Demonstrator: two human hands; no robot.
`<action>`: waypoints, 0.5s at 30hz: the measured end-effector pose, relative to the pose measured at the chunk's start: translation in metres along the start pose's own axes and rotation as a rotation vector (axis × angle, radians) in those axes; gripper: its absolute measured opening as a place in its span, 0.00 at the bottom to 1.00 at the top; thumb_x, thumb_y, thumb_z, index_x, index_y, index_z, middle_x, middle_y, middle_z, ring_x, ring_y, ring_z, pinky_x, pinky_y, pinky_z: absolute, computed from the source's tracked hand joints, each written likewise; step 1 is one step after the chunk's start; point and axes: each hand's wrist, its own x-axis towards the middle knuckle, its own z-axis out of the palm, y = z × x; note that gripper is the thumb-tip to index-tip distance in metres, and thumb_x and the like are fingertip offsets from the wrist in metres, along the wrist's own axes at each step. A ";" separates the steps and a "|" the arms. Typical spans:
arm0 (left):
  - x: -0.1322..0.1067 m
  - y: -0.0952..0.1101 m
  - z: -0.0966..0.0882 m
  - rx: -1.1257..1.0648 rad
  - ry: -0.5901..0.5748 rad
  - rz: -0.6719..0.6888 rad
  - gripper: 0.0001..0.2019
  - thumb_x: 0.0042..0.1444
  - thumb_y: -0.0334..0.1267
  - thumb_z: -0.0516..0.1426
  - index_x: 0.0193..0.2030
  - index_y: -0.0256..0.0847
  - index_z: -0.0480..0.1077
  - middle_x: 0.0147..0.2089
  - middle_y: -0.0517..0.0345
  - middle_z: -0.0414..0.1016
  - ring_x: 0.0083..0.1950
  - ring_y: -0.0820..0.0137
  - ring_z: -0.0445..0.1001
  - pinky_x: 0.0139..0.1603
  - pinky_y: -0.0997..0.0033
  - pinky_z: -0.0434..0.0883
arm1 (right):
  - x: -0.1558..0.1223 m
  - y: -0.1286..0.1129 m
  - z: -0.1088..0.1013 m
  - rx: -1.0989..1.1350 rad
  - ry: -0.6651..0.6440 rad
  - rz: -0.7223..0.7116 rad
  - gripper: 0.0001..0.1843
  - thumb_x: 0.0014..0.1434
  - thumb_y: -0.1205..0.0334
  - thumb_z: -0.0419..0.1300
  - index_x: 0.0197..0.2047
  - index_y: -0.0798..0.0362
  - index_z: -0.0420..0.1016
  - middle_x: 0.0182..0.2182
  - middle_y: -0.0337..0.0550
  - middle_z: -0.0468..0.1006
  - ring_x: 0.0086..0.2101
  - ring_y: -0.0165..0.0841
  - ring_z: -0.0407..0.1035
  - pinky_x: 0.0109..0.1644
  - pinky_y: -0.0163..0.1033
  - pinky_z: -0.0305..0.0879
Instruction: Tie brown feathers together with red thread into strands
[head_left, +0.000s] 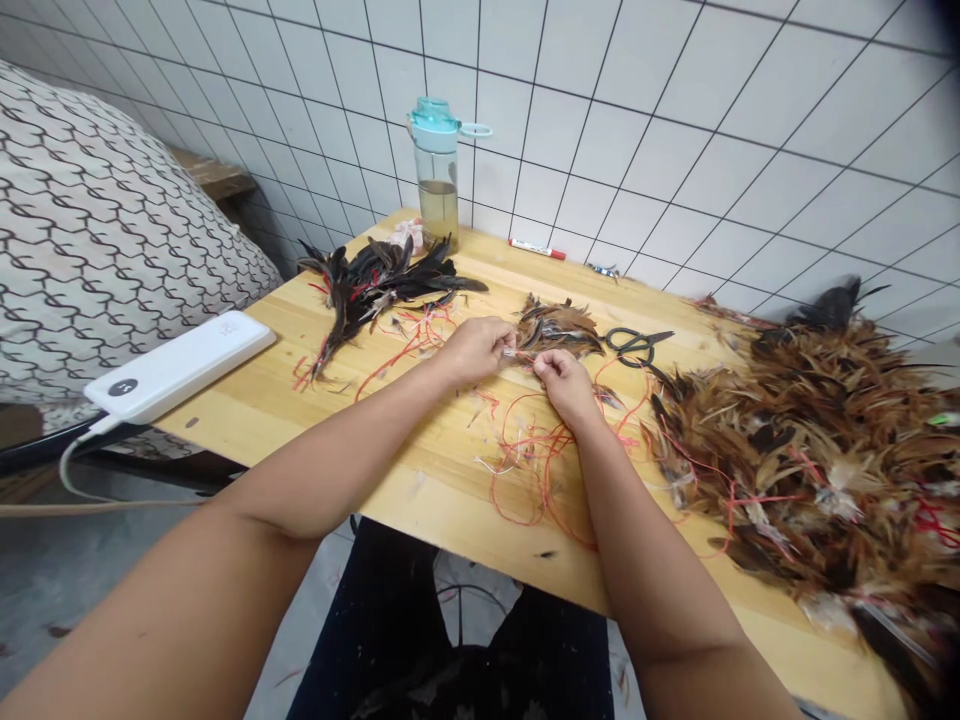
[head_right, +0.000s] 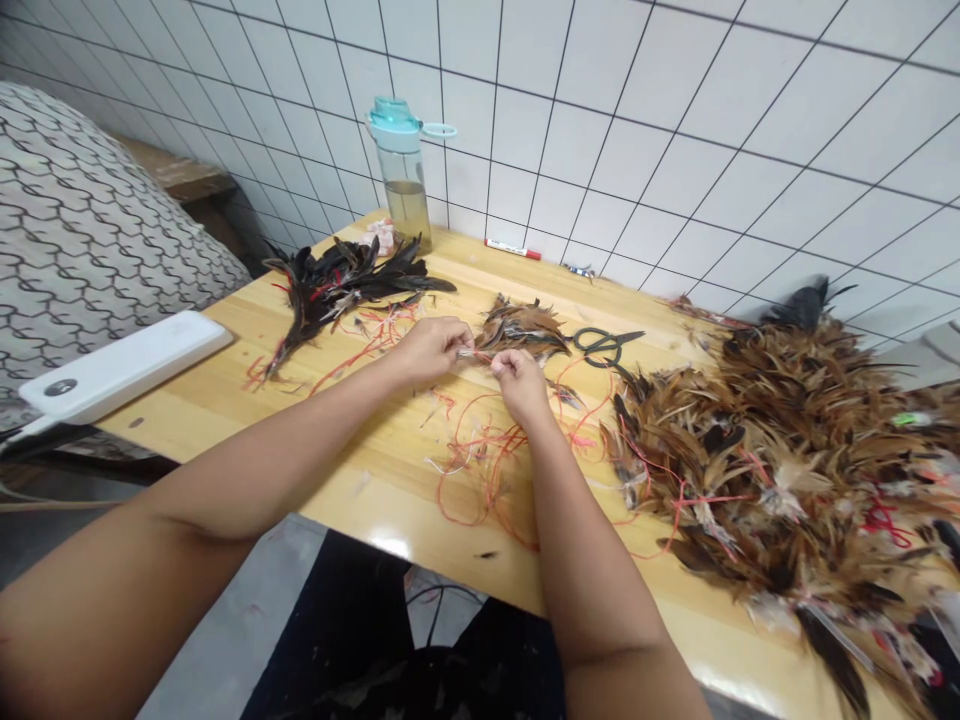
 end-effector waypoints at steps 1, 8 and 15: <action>0.000 -0.001 0.000 -0.002 0.008 0.007 0.07 0.49 0.28 0.53 0.30 0.36 0.73 0.30 0.56 0.74 0.32 0.71 0.69 0.34 0.73 0.62 | -0.001 -0.002 0.000 -0.016 -0.028 0.005 0.06 0.54 0.61 0.56 0.29 0.53 0.72 0.29 0.41 0.72 0.31 0.32 0.66 0.39 0.39 0.63; -0.003 0.004 -0.004 -0.030 0.017 0.144 0.06 0.53 0.29 0.54 0.33 0.37 0.72 0.33 0.56 0.73 0.34 0.72 0.69 0.37 0.73 0.64 | -0.003 -0.013 -0.001 -0.010 -0.113 -0.010 0.08 0.54 0.58 0.60 0.36 0.51 0.78 0.33 0.42 0.77 0.36 0.35 0.69 0.44 0.41 0.64; -0.004 0.007 -0.005 0.012 -0.029 0.223 0.09 0.53 0.26 0.51 0.35 0.38 0.72 0.34 0.55 0.73 0.38 0.70 0.71 0.41 0.72 0.66 | -0.001 -0.011 -0.003 0.025 -0.133 -0.069 0.18 0.61 0.56 0.50 0.23 0.50 0.71 0.26 0.40 0.72 0.32 0.33 0.67 0.42 0.38 0.63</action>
